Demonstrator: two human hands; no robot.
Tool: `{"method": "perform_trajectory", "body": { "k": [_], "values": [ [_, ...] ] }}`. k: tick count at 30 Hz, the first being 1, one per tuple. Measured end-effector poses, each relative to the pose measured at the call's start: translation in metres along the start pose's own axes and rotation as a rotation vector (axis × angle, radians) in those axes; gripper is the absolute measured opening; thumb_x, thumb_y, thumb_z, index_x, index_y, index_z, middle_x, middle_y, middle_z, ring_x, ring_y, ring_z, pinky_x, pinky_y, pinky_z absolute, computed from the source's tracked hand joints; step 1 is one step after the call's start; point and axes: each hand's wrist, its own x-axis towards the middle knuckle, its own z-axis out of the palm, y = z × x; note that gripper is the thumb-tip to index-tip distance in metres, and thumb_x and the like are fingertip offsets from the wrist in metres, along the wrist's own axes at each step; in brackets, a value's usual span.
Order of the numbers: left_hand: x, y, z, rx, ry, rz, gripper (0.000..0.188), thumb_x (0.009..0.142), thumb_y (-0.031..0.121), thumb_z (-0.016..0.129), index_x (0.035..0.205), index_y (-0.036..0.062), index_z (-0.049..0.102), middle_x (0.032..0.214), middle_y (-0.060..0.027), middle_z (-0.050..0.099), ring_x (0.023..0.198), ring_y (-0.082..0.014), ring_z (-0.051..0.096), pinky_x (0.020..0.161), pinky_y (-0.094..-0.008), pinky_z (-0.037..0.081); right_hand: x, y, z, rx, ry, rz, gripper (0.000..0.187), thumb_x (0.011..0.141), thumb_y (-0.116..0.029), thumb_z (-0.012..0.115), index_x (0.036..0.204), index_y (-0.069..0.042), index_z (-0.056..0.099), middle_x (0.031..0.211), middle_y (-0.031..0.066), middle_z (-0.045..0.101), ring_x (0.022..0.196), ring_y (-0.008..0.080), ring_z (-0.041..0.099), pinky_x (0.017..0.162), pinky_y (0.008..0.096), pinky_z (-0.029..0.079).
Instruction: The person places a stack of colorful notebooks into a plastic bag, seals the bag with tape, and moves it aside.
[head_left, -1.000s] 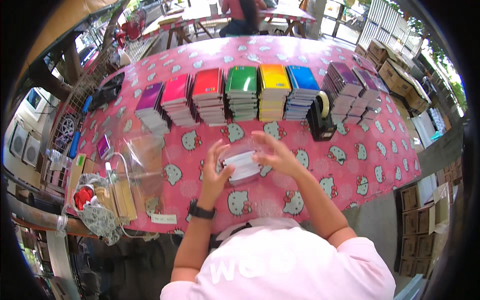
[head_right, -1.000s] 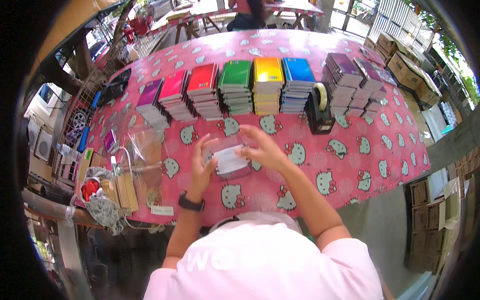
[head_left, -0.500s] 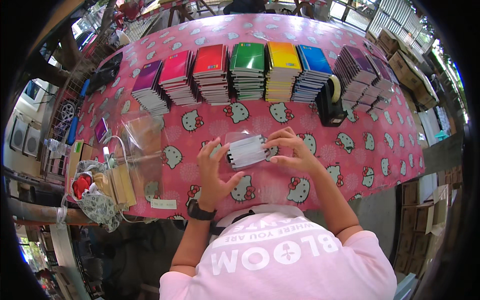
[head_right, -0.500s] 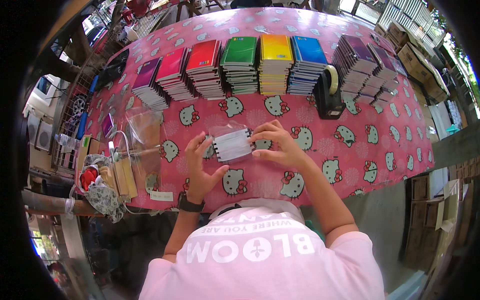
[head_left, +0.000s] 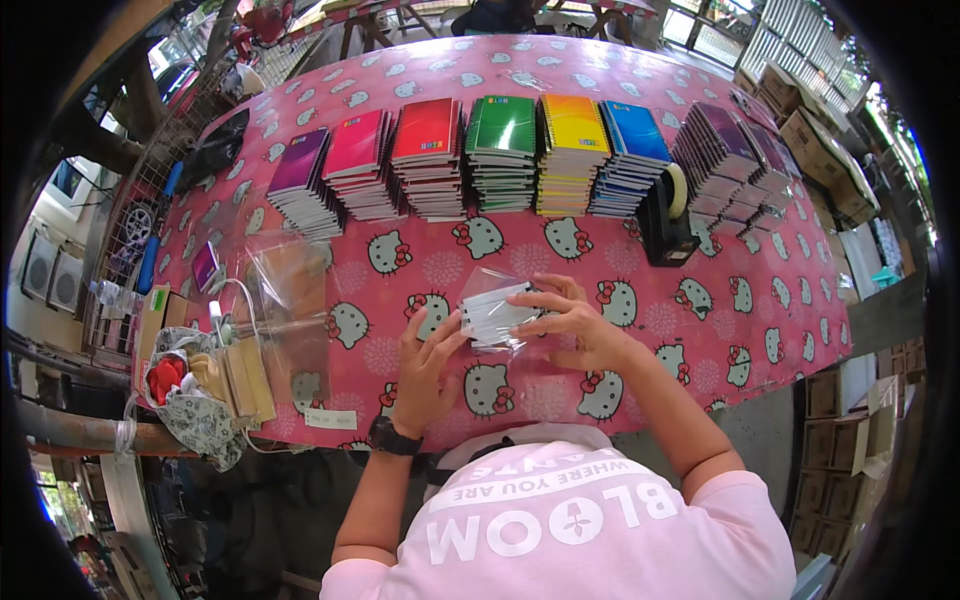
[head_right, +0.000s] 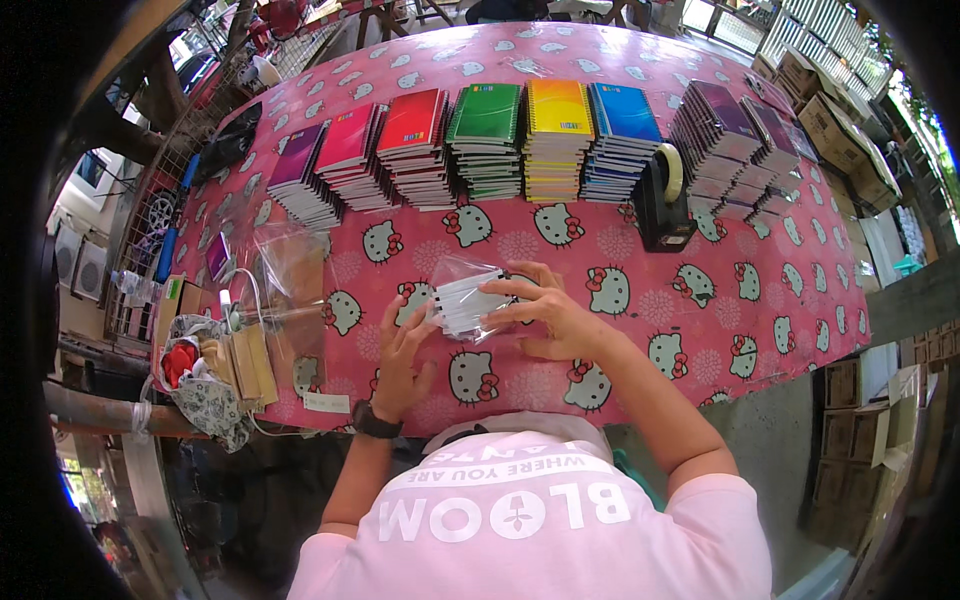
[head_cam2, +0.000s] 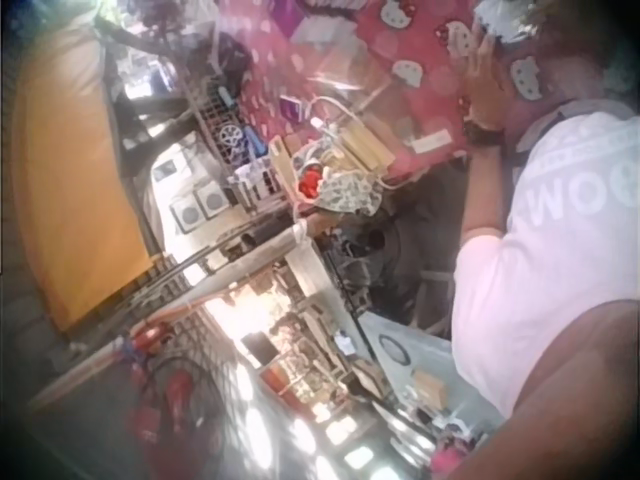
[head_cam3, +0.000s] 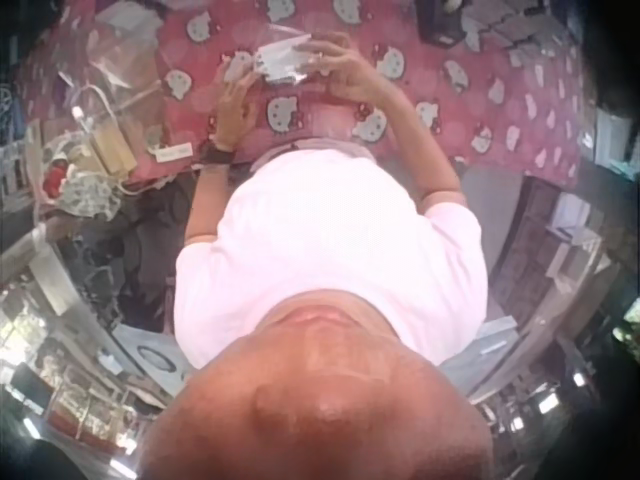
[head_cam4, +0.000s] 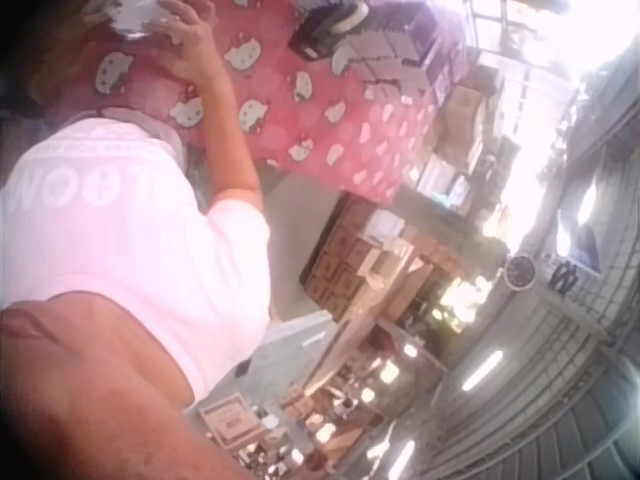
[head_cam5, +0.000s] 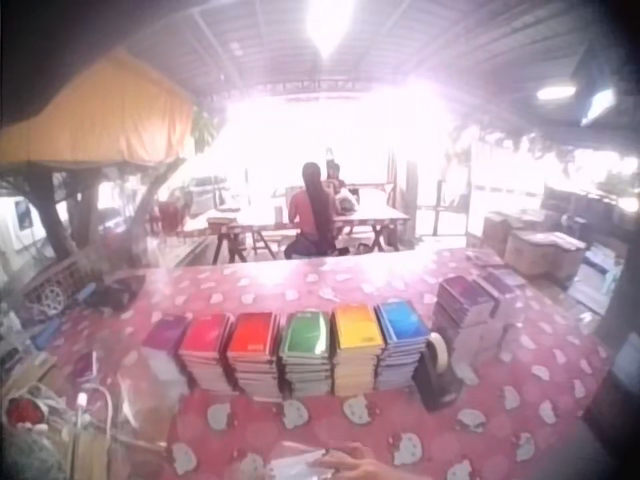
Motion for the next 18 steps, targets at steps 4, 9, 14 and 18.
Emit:
{"method": "perform_trajectory", "body": {
  "k": [4, 9, 14, 18],
  "values": [
    [0.009, 0.002, -0.004, 0.031, -0.132, 0.030, 0.064, 0.059, -0.003, 0.056, 0.120, 0.0151, 0.052, 0.135, -0.0028, 0.042, 0.131, -0.0336, 0.022, 0.105, -0.0499, 0.018, 0.004, -0.002, -0.004, -0.038, -0.080, 0.016, 0.060, 0.050, -0.006, 0.063, 0.107, -0.023, 0.066, 0.138, 0.0011, 0.040, 0.133, 0.0369, 0.017, 0.107, 0.0532, 0.014],
    [0.025, 0.000, -0.008, -0.019, -0.229, 0.072, 0.070, 0.058, -0.002, 0.057, 0.124, 0.0182, 0.051, 0.136, -0.0021, 0.041, 0.133, -0.0334, 0.019, 0.105, -0.0495, 0.017, 0.007, 0.002, -0.005, -0.060, -0.155, 0.020, 0.066, 0.051, -0.009, 0.067, 0.115, -0.027, 0.061, 0.145, 0.0018, 0.028, 0.135, 0.0392, 0.011, 0.107, 0.0561, 0.010],
    [0.016, -0.006, 0.000, -0.161, -0.041, 0.038, 0.072, 0.056, 0.000, 0.058, 0.125, 0.0183, 0.050, 0.137, -0.0019, 0.041, 0.134, -0.0334, 0.018, 0.107, -0.0492, 0.013, 0.006, 0.003, -0.006, -0.021, -0.171, 0.007, 0.068, 0.054, -0.010, 0.070, 0.118, -0.029, 0.058, 0.147, 0.0034, 0.022, 0.134, 0.0422, 0.011, 0.106, 0.0580, 0.010],
    [0.013, -0.004, -0.005, 0.005, -0.207, 0.060, 0.070, 0.055, 0.000, 0.053, 0.124, 0.0131, 0.050, 0.137, -0.0067, 0.040, 0.134, -0.0352, 0.018, 0.107, -0.0497, 0.015, 0.012, 0.000, -0.005, -0.073, -0.197, 0.039, 0.068, 0.053, -0.010, 0.071, 0.118, -0.029, 0.058, 0.148, 0.0036, 0.020, 0.133, 0.0434, 0.010, 0.105, 0.0584, 0.010]
  ]
}}
